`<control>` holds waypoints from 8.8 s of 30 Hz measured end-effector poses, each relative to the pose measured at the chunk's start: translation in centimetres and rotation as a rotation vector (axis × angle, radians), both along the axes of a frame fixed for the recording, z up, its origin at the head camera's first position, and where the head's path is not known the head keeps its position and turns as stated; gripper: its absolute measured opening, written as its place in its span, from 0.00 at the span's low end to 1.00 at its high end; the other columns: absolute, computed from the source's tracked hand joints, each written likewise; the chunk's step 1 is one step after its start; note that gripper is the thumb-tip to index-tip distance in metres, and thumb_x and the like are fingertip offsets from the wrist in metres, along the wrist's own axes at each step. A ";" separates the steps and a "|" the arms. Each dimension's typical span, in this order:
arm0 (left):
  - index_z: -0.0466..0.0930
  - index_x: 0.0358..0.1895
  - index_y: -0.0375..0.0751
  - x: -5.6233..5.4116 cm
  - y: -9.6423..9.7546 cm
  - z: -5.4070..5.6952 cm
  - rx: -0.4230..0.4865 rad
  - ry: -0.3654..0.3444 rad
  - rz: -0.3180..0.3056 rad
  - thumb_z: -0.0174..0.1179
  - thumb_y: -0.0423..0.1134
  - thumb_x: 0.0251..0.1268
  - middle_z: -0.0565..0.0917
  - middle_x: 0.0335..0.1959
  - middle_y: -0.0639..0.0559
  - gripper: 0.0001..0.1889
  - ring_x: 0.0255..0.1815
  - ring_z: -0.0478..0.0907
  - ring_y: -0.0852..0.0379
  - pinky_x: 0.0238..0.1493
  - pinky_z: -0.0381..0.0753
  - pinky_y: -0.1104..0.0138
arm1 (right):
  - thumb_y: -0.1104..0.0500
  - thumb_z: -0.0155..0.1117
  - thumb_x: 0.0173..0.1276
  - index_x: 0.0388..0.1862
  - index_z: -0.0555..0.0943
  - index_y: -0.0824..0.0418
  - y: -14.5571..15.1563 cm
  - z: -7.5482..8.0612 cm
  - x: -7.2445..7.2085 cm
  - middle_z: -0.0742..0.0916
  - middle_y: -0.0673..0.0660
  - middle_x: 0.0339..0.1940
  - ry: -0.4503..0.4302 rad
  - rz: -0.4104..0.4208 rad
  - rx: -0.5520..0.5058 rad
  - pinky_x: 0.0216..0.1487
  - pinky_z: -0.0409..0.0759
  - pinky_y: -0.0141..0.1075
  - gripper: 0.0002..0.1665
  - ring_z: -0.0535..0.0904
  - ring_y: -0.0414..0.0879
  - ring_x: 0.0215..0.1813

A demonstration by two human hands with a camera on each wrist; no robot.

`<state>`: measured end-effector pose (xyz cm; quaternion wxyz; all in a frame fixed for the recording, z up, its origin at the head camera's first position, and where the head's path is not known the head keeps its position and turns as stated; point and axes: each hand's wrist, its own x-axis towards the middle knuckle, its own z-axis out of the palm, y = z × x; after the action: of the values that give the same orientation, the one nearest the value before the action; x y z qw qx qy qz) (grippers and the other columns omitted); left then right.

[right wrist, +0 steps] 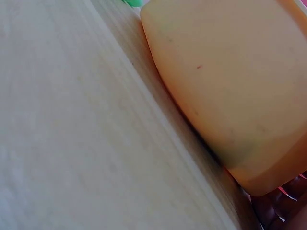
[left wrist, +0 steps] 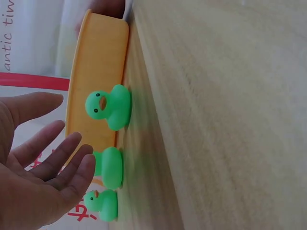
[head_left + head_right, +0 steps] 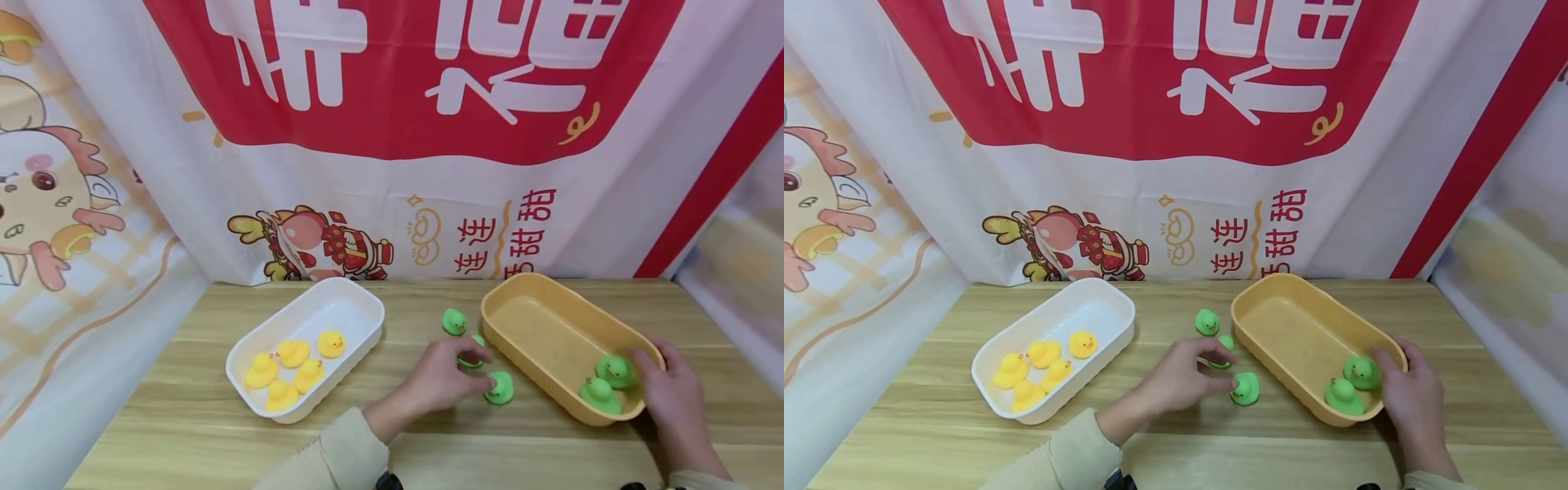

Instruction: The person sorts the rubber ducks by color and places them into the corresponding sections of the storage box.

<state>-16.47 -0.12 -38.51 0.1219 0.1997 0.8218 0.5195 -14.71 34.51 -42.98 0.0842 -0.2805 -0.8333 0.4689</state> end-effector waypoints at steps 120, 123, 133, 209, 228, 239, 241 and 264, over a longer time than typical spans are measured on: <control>0.89 0.48 0.40 1.7 0.2 -0.2 0.036 0.000 0.054 0.79 0.30 0.58 0.91 0.43 0.51 0.15 0.40 0.85 0.59 0.42 0.82 0.75 | 0.33 0.41 0.86 0.87 0.63 0.39 0.3 -0.9 2.4 0.68 0.55 0.87 0.008 -0.025 -0.027 0.85 0.53 0.32 0.36 0.59 0.49 0.86; 0.89 0.48 0.39 1.7 0.2 -0.4 0.048 -0.017 0.056 0.79 0.30 0.58 0.91 0.43 0.51 0.15 0.39 0.85 0.62 0.41 0.83 0.75 | 0.33 0.41 0.86 0.87 0.62 0.40 0.4 -0.9 2.4 0.66 0.54 0.88 0.013 -0.023 -0.042 0.89 0.51 0.38 0.36 0.57 0.51 0.88; 0.90 0.39 0.39 2.0 -0.3 -2.0 0.064 -0.066 0.044 0.73 0.34 0.66 0.90 0.34 0.53 0.03 0.34 0.81 0.69 0.40 0.81 0.76 | 0.33 0.39 0.86 0.88 0.61 0.51 0.4 -0.8 2.3 0.65 0.61 0.88 -0.012 -0.002 -0.034 0.90 0.52 0.53 0.41 0.56 0.58 0.88; 0.91 0.32 0.54 -3.2 12.6 2.7 -0.345 0.094 -0.177 0.80 0.40 0.60 0.87 0.29 0.70 0.06 0.37 0.77 0.74 0.42 0.76 0.81 | 0.32 0.41 0.85 0.85 0.67 0.50 0.7 -1.0 2.6 0.71 0.61 0.84 -0.010 -0.022 -0.014 0.86 0.57 0.38 0.39 0.63 0.54 0.84; 0.89 0.39 0.61 -3.6 14.1 1.4 -0.610 0.244 -0.182 0.77 0.43 0.58 0.83 0.37 0.71 0.09 0.38 0.75 0.71 0.37 0.72 0.74 | 0.33 0.39 0.86 0.86 0.65 0.53 0.8 -1.0 2.4 0.69 0.65 0.85 0.001 0.012 -0.009 0.87 0.58 0.57 0.40 0.62 0.64 0.83; 0.89 0.36 0.58 -3.9 13.9 1.5 -0.571 0.199 -0.158 0.77 0.38 0.56 0.83 0.34 0.69 0.08 0.36 0.76 0.69 0.36 0.74 0.74 | 0.34 0.38 0.87 0.86 0.64 0.55 0.7 -0.7 2.5 0.68 0.66 0.86 -0.003 0.024 -0.021 0.87 0.56 0.59 0.41 0.60 0.65 0.85; 0.89 0.36 0.58 -3.8 13.9 1.5 -0.590 0.208 -0.163 0.78 0.40 0.56 0.83 0.34 0.69 0.08 0.35 0.76 0.69 0.35 0.73 0.73 | 0.34 0.38 0.86 0.86 0.64 0.54 0.6 -0.6 2.5 0.68 0.65 0.86 -0.007 0.011 -0.025 0.87 0.57 0.58 0.40 0.61 0.64 0.85; 0.89 0.45 0.52 -2.2 12.4 3.6 -0.120 0.096 -0.111 0.78 0.45 0.65 0.87 0.39 0.68 0.10 0.38 0.79 0.74 0.41 0.80 0.80 | 0.32 0.39 0.86 0.84 0.67 0.53 0.7 -1.0 2.6 0.71 0.63 0.84 -0.017 0.013 -0.026 0.86 0.59 0.48 0.41 0.63 0.62 0.82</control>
<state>-18.71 12.24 -34.92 0.1227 0.2618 0.8441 0.4516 -12.08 35.22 -44.01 0.0703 -0.2802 -0.8295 0.4780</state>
